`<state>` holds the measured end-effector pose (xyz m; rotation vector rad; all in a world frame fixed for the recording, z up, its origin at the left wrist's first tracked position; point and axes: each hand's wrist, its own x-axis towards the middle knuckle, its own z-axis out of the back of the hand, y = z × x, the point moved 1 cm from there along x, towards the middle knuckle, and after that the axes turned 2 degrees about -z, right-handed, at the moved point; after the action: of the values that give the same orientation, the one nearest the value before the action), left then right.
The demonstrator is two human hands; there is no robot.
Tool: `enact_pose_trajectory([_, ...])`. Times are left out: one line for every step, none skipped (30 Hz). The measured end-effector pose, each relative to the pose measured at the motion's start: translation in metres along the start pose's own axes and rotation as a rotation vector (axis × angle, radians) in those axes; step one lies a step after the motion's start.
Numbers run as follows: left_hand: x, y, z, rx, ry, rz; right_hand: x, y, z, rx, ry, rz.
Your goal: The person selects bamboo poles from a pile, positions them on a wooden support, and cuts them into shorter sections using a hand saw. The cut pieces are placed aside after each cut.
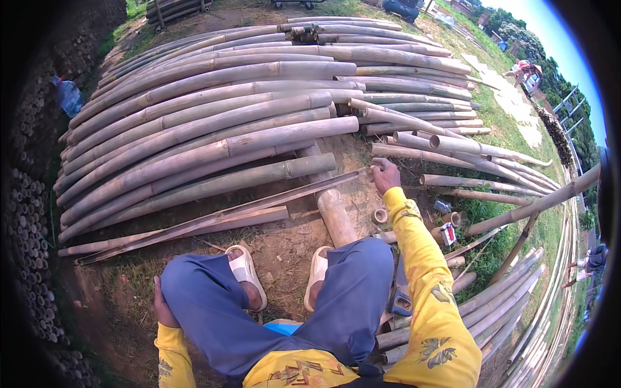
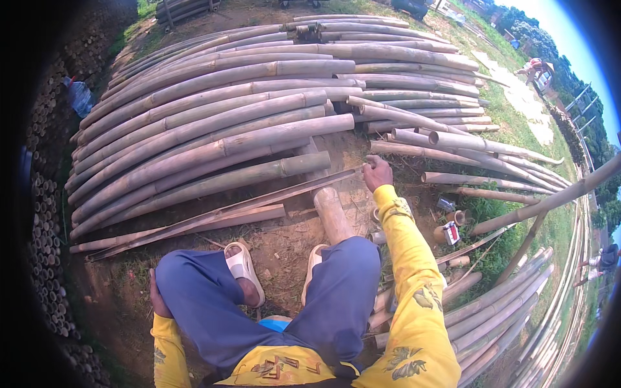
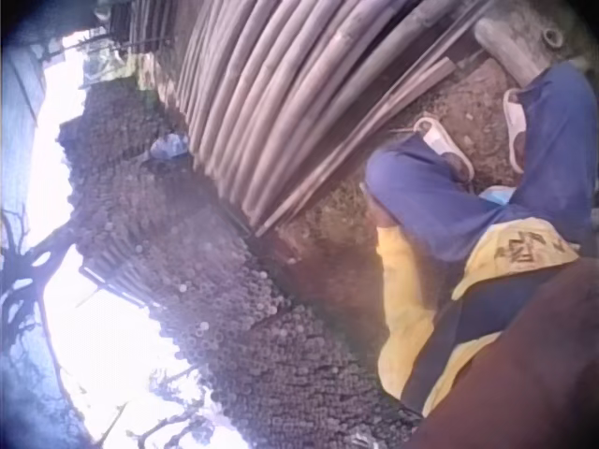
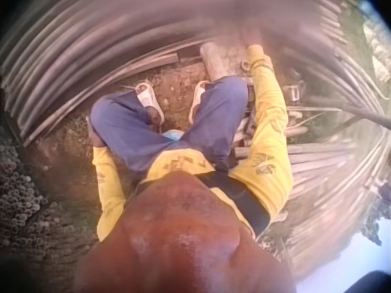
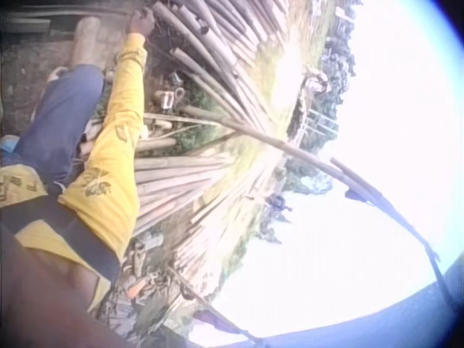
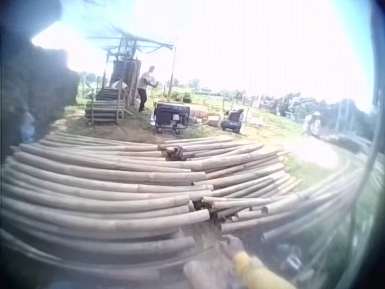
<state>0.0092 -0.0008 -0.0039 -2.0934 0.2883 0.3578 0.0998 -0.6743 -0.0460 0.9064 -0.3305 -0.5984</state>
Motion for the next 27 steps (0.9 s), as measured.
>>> enact_pose_trajectory([-0.004, -0.008, -0.041, 0.135, 0.061, -0.113, 0.038, -0.016, -0.005, -0.097, -0.061, -0.010])
enact_pose_trajectory([-0.009, -0.015, -0.069, 0.271, 0.097, -0.243, 0.068, -0.010, -0.024, -0.078, -0.085, -0.062])
enact_pose_trajectory([-0.006, -0.020, -0.083, 0.406, 0.126, -0.370, 0.094, -0.003, -0.041, 0.112, -0.040, -0.140])
enact_pose_trajectory([0.017, -0.021, -0.089, 0.397, 0.207, -0.316, 0.128, -0.024, -0.031, 0.030, -0.142, -0.095])
enact_pose_trajectory([0.031, -0.022, -0.078, 0.408, 0.217, -0.280, 0.146, -0.013, -0.054, 0.073, -0.121, -0.117])
enact_pose_trajectory([0.048, -0.022, -0.067, 0.408, 0.229, -0.243, 0.163, -0.011, -0.064, 0.031, -0.127, -0.142])
enact_pose_trajectory([0.081, -0.019, -0.060, 0.415, 0.209, -0.168, 0.184, -0.026, -0.053, 0.003, -0.195, -0.149])
enact_pose_trajectory([0.121, -0.014, -0.053, 0.420, 0.179, -0.093, 0.201, -0.042, -0.040, -0.006, -0.255, -0.184])
enact_pose_trajectory([0.123, -0.016, -0.025, 0.464, -0.024, -0.096, 0.180, 0.007, -0.109, 0.208, -0.006, -0.328])
enact_pose_trajectory([0.151, -0.013, -0.026, 0.490, -0.101, -0.103, 0.191, 0.002, -0.098, 0.327, 0.094, -0.367])
enact_pose_trajectory([0.180, -0.010, -0.027, 0.467, -0.152, -0.076, 0.196, -0.007, -0.090, 0.288, 0.082, -0.348])
enact_pose_trajectory([0.211, -0.008, -0.031, 0.494, -0.155, -0.037, 0.207, -0.021, -0.076, 0.261, 0.036, -0.367])
enact_pose_trajectory([0.235, -0.009, -0.034, 0.511, -0.164, -0.038, 0.211, -0.031, -0.069, 0.350, 0.079, -0.391])
enact_pose_trajectory([0.253, -0.008, -0.029, 0.466, -0.210, -0.046, 0.211, -0.032, -0.075, 0.358, -0.024, -0.397])
enact_pose_trajectory([0.281, -0.004, -0.020, 0.383, -0.202, -0.046, 0.220, -0.040, -0.061, 0.349, -0.007, -0.445])
enact_pose_trajectory([0.293, -0.003, -0.010, 0.361, -0.303, -0.050, 0.212, -0.032, -0.074, 0.384, -0.025, -0.508])
enact_pose_trajectory([0.307, -0.001, -0.004, 0.318, -0.346, -0.079, 0.208, -0.029, -0.073, 0.358, 0.005, -0.471])
enact_pose_trajectory([0.316, 0.000, -0.005, 0.270, -0.403, -0.050, 0.201, -0.021, -0.069, 0.226, 0.028, -0.467])
enact_pose_trajectory([0.333, 0.000, -0.019, 0.221, -0.414, -0.016, 0.199, -0.037, -0.045, 0.279, 0.007, -0.499])
enact_pose_trajectory([0.348, 0.003, -0.026, 0.191, -0.434, 0.000, 0.194, -0.054, -0.026, 0.341, 0.045, -0.434])
enact_pose_trajectory([0.353, 0.003, -0.025, 0.171, -0.477, 0.008, 0.171, -0.055, -0.026, 0.397, 0.077, -0.325])
enact_pose_trajectory([0.346, 0.002, -0.029, 0.176, -0.478, -0.010, 0.144, -0.041, -0.027, 0.445, 0.074, -0.348])
enact_pose_trajectory([0.344, 0.000, -0.028, 0.178, -0.489, -0.040, 0.127, -0.040, -0.015, 0.479, 0.156, -0.269])
enact_pose_trajectory([0.337, -0.002, -0.024, 0.172, -0.566, -0.067, 0.100, -0.024, -0.014, 0.528, 0.162, -0.302])
enact_pose_trajectory([0.330, -0.001, -0.024, 0.163, -0.632, -0.085, 0.072, -0.011, -0.008, 0.566, 0.214, -0.242])
enact_pose_trajectory([0.324, 0.001, -0.038, 0.098, -0.679, -0.047, 0.056, -0.027, 0.008, 0.614, 0.191, -0.214])
enact_pose_trajectory([0.313, 0.004, -0.037, 0.065, -0.673, -0.111, 0.033, -0.022, 0.010, 0.686, 0.212, -0.202])
